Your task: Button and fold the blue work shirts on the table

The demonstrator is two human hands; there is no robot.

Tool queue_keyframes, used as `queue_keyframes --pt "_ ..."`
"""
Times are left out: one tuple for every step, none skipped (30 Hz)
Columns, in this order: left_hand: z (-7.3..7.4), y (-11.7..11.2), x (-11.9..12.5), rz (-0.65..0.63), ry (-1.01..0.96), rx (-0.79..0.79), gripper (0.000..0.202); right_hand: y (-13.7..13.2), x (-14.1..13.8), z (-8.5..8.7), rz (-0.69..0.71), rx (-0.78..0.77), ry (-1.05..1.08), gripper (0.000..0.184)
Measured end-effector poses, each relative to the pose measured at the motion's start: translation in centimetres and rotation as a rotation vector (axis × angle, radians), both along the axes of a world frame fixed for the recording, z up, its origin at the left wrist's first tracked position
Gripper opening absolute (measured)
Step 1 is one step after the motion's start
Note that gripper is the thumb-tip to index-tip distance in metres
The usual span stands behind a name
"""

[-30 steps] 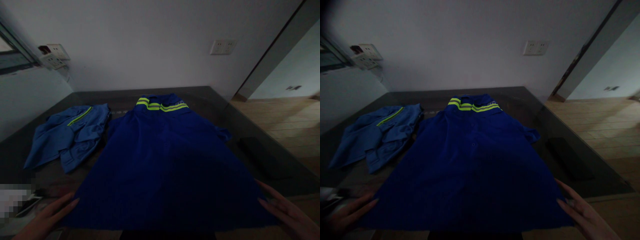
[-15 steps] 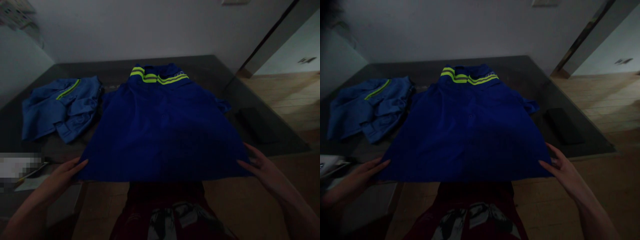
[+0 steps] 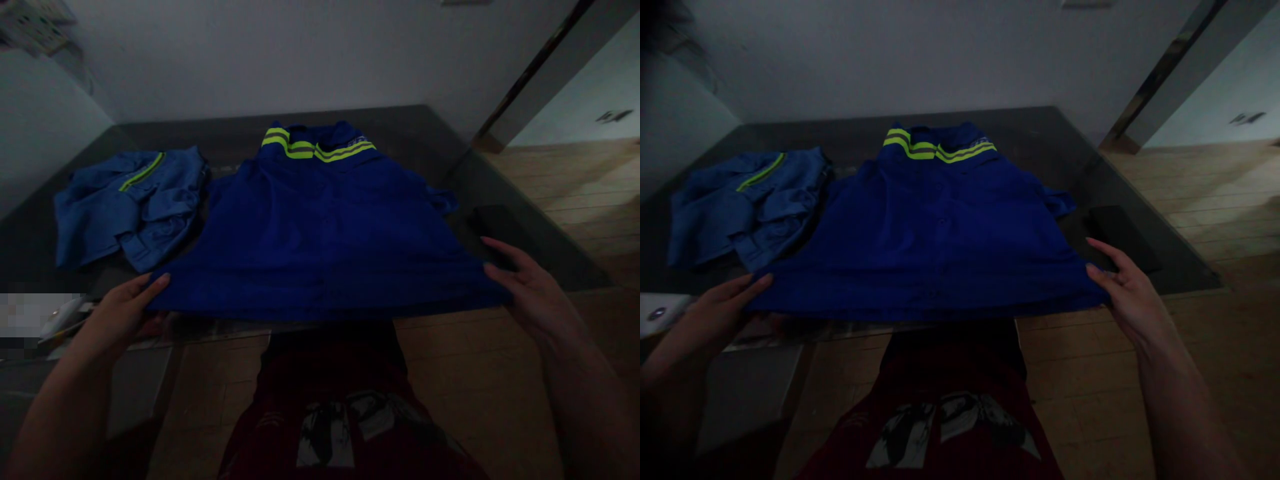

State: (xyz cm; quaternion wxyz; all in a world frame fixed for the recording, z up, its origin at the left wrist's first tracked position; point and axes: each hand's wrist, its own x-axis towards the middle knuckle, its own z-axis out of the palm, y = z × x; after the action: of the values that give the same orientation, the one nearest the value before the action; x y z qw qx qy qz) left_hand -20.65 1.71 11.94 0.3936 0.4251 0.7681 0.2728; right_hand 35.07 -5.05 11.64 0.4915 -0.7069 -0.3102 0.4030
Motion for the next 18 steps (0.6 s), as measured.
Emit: queue_keyframes --pt "-0.3 0.0 -0.3 -0.005 -0.025 -0.025 0.045 0.1 0.1 -0.2 0.007 -0.009 0.007 0.07" --pt "-0.5 0.0 -0.6 -0.01 -0.046 -0.05 0.047 0.1 0.2 -0.3 0.013 -0.023 0.012 0.068" --pt "-0.7 -0.1 -0.8 -0.011 -0.048 -0.069 0.048 0.0 0.3 -0.5 0.021 -0.04 0.015 0.067" --pt "-0.8 -0.2 -1.1 -0.013 -0.049 -0.086 0.051 -0.2 0.4 -0.6 0.034 -0.061 0.016 0.068" --pt "-0.9 -0.4 -1.2 -0.02 -0.055 -0.101 0.055 -0.3 0.6 -0.7 0.051 -0.084 0.016 0.07" --pt "-0.8 -0.5 -1.3 -0.037 -0.071 -0.116 0.059 -0.6 0.7 -0.7 0.07 -0.108 0.017 0.072" --pt "-0.8 -0.7 -1.4 -0.063 -0.094 -0.129 0.063 -0.8 0.8 -0.7 0.085 -0.129 0.018 0.076" --pt "-0.7 -0.8 -1.4 -0.095 -0.118 -0.139 0.066 -1.1 0.8 -0.7 0.098 -0.151 0.018 0.079" --pt "-0.6 -1.0 -1.4 -0.13 -0.137 -0.148 0.068 -1.5 0.8 -0.7 0.105 -0.173 0.015 0.083" --pt "-0.6 -1.2 -1.4 -0.16 -0.143 -0.155 0.069 -1.8 0.9 -0.8 0.11 -0.195 0.009 0.085" --pt "-0.6 -1.4 -1.4 -0.177 -0.131 -0.158 0.068 -2.2 0.9 -0.9 0.112 -0.216 -0.001 0.089" --pt "-0.7 -1.5 -1.5 -0.185 -0.107 -0.161 0.066 -2.6 0.9 -1.1 0.109 -0.233 -0.013 0.092" --pt "-0.8 -1.7 -1.6 -0.188 -0.082 -0.17 0.064 -3.0 0.9 -1.4 0.101 -0.245 -0.024 0.094" --pt "-1.0 -1.8 -1.7 -0.188 -0.065 -0.186 0.063 -3.3 1.0 -1.8 0.087 -0.253 -0.036 0.094" --pt "-1.3 -1.9 -1.9 -0.184 -0.051 -0.205 0.062 -3.6 1.0 -2.1 0.069 -0.261 -0.049 0.092" --pt "-1.6 -1.9 -2.2 -0.172 -0.035 -0.22 0.062 -3.8 1.0 -2.4 0.051 -0.273 -0.065 0.087" --pt "-1.9 -1.9 -2.4 -0.157 -0.01 -0.22 0.061 -4.0 1.1 -2.7 0.037 -0.286 -0.086 0.08" --pt "-2.2 -1.8 -2.5 -0.142 0.023 -0.205 0.059 -4.1 1.1 -2.9 0.036 -0.299 -0.103 0.073"
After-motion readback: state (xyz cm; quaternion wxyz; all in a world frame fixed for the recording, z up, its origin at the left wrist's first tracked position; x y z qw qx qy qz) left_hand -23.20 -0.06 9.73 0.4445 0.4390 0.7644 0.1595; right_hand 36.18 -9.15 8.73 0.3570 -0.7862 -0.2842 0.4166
